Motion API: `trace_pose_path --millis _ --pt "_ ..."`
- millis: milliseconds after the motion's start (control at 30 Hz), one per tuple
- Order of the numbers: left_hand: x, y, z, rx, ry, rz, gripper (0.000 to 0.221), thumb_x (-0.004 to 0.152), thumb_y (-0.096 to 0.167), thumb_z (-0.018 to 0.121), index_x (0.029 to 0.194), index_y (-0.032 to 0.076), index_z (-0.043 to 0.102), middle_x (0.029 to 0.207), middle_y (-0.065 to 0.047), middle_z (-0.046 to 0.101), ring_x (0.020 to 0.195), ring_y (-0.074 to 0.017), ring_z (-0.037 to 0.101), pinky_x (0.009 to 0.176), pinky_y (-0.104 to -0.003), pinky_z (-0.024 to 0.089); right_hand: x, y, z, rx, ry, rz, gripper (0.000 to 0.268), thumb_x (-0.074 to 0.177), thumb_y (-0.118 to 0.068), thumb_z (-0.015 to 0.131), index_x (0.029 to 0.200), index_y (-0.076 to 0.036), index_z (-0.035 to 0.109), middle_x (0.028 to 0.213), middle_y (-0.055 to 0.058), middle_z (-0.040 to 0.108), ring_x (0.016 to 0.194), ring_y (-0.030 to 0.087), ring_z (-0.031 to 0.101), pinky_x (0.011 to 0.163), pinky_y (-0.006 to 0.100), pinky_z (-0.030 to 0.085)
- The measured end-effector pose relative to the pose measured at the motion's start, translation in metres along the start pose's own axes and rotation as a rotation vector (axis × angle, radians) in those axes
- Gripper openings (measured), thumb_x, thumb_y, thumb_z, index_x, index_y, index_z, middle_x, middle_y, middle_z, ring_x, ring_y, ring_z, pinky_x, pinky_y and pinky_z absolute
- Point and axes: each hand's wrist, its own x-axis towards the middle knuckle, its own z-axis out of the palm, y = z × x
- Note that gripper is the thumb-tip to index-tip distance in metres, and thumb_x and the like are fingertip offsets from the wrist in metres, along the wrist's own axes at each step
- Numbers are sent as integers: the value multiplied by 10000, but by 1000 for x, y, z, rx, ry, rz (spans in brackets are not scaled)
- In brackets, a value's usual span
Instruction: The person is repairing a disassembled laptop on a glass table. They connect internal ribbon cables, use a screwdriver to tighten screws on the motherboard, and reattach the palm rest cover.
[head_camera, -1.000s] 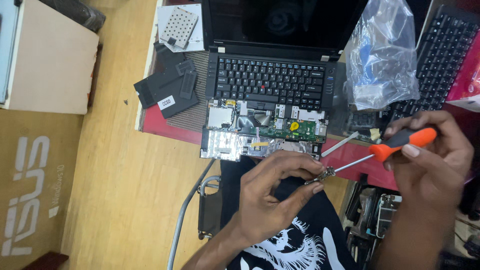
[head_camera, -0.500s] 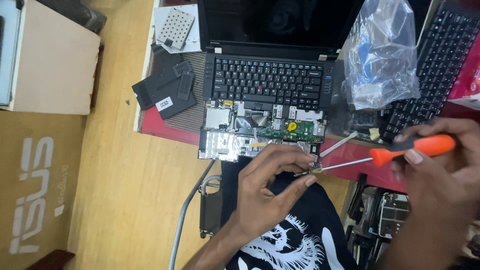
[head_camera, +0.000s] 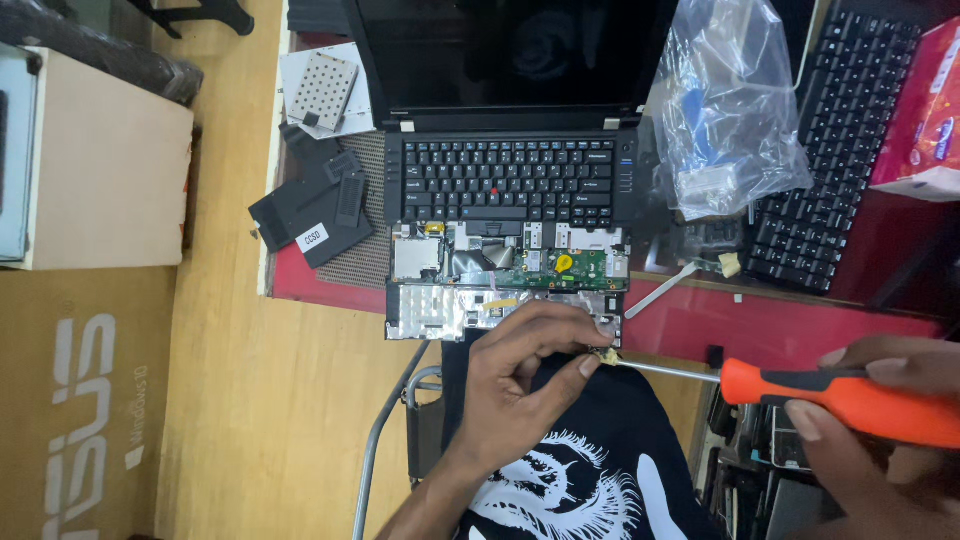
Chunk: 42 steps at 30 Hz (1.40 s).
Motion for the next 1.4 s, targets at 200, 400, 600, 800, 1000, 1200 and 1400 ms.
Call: trace_pose_path --millis 200,400,600,800,1000,1200,1400 --pt "6 -6 0 26 -14 34 76 984 65 684 1056 82 704 1069 -95 691 1019 -201 693 876 -282 580 13 -25 -9 -234 -66 41 472 879 -116 801 1311 -46 622 638 51 493 463 133 387 610 250 342" --pt "10 -9 0 65 -42 52 59 966 7 692 1019 33 694 1027 -109 693 971 -205 696 862 -270 610 29 -8 -10 -228 -155 -181 469 845 -57 774 1254 5 554 1214 103 675 900 185 667 907 273 476" --pt "14 -11 -6 150 -92 105 21 1004 26 636 1015 44 638 997 -94 656 947 -248 657 898 -349 546 31 -9 5 -102 -81 -284 404 870 23 807 1178 29 545 1202 186 640 1111 264 663 1028 331 493" --pt "4 -25 -16 -198 -14 -43 45 1000 128 659 1006 95 630 1113 -113 633 1084 -227 660 967 -319 595 32 -35 17 -123 -115 -142 358 896 21 748 1168 55 518 1177 177 683 1020 220 661 977 297 465" --pt "8 -37 -48 -670 12 -199 61 993 98 658 1022 110 606 1305 -173 586 1330 -319 551 1027 -436 571 25 -51 41 9 -50 -77 352 938 39 732 1184 26 481 1254 216 681 725 154 539 741 231 394" --pt "8 -47 -91 -673 212 -263 113 891 -52 724 941 22 655 944 -164 667 802 -206 674 754 -278 601 9 -33 85 163 146 -61 411 1045 88 641 1340 42 359 1276 307 600 999 310 619 874 312 462" --pt "-2 -57 -115 -708 239 -199 227 792 -154 769 914 2 658 897 -147 685 890 -223 702 815 -387 676 4 -109 121 163 187 -40 346 1072 87 635 1262 96 346 1207 324 582 959 303 568 902 338 451"
